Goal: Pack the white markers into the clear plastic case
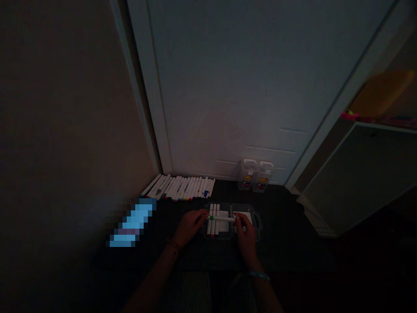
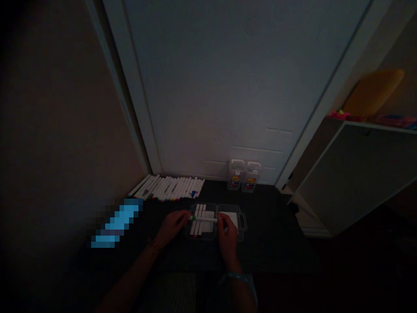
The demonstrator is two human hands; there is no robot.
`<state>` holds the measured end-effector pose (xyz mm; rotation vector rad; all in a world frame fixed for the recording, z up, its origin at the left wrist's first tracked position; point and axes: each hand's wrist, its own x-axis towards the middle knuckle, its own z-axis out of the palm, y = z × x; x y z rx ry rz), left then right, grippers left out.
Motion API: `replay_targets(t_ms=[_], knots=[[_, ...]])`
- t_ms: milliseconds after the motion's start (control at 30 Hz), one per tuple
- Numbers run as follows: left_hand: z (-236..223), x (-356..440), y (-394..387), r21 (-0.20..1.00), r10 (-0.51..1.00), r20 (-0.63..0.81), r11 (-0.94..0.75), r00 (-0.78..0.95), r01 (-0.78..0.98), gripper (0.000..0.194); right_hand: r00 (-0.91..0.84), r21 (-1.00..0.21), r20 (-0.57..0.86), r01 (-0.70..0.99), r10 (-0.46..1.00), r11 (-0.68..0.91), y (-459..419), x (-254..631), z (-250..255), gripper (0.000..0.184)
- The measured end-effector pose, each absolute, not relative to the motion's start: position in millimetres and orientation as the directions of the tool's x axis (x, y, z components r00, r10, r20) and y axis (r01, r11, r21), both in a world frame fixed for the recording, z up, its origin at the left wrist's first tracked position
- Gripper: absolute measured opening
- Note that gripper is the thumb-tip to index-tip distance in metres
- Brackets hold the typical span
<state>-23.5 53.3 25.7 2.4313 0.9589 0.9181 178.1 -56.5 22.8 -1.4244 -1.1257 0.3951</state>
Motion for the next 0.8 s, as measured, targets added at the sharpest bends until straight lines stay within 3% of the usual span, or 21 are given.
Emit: replay_targets(t_ms=[467,800], knots=[[28.6,-21.4,52.0,0.622,0.710,0.440,-0.683,0.550,0.384,0.026,0.465,-0.873,0.426,0.436,0.776,0.218,-53.8,177.6,20.1,0.028],[28.2,-20.8,52.8,0.576,0.676,0.453,-0.720,0.581,0.388,0.026,0.434,-0.853,0.442,0.474,0.785,0.218,-55.0,179.0,19.8,0.026]])
